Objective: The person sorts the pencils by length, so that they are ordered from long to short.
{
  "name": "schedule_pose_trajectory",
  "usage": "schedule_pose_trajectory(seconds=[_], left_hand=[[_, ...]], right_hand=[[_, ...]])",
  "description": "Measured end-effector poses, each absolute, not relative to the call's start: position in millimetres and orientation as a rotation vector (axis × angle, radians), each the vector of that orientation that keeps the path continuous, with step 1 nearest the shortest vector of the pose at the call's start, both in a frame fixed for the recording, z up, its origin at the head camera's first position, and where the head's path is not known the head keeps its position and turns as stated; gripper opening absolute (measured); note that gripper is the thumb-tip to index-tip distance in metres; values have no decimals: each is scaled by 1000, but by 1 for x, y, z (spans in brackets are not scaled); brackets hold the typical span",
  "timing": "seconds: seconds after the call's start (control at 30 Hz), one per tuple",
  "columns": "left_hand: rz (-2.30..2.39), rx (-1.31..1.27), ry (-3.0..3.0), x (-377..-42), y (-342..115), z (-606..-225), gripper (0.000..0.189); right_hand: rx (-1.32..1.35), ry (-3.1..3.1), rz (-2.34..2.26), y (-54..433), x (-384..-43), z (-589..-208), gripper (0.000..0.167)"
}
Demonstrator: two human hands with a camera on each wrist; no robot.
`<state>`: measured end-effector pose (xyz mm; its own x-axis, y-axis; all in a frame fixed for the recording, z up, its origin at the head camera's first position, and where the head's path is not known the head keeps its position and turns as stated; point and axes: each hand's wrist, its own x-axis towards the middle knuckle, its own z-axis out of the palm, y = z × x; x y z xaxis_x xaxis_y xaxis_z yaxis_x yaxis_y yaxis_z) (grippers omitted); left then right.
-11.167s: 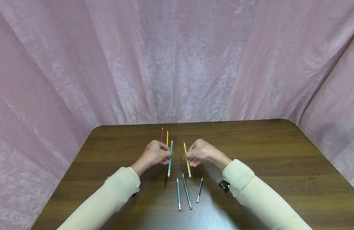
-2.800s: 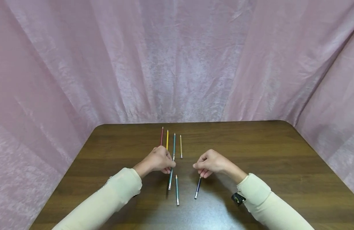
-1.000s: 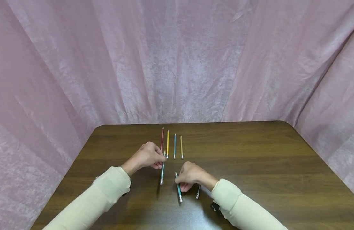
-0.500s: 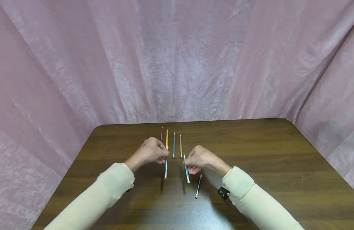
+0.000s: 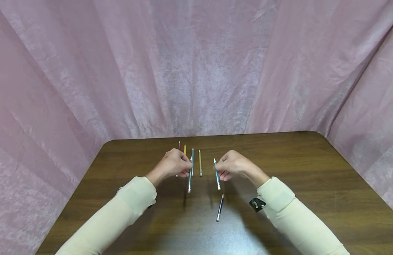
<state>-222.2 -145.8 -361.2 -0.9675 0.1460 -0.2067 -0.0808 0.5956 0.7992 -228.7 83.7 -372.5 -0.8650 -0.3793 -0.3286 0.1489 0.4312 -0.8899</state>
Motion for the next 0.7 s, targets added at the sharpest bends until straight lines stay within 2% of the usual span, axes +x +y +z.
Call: schedule_pose_trajectory(seconds=[0.43,0.7], left_hand=[[1358,103,2566,-242,-125,-366,7],[1404,43,2544,-254,-115,-368,6]], right_hand=[[-225,2306,-1372,102,-247,-368,12],[-189,2318,-1402,108,-257,-369,13]])
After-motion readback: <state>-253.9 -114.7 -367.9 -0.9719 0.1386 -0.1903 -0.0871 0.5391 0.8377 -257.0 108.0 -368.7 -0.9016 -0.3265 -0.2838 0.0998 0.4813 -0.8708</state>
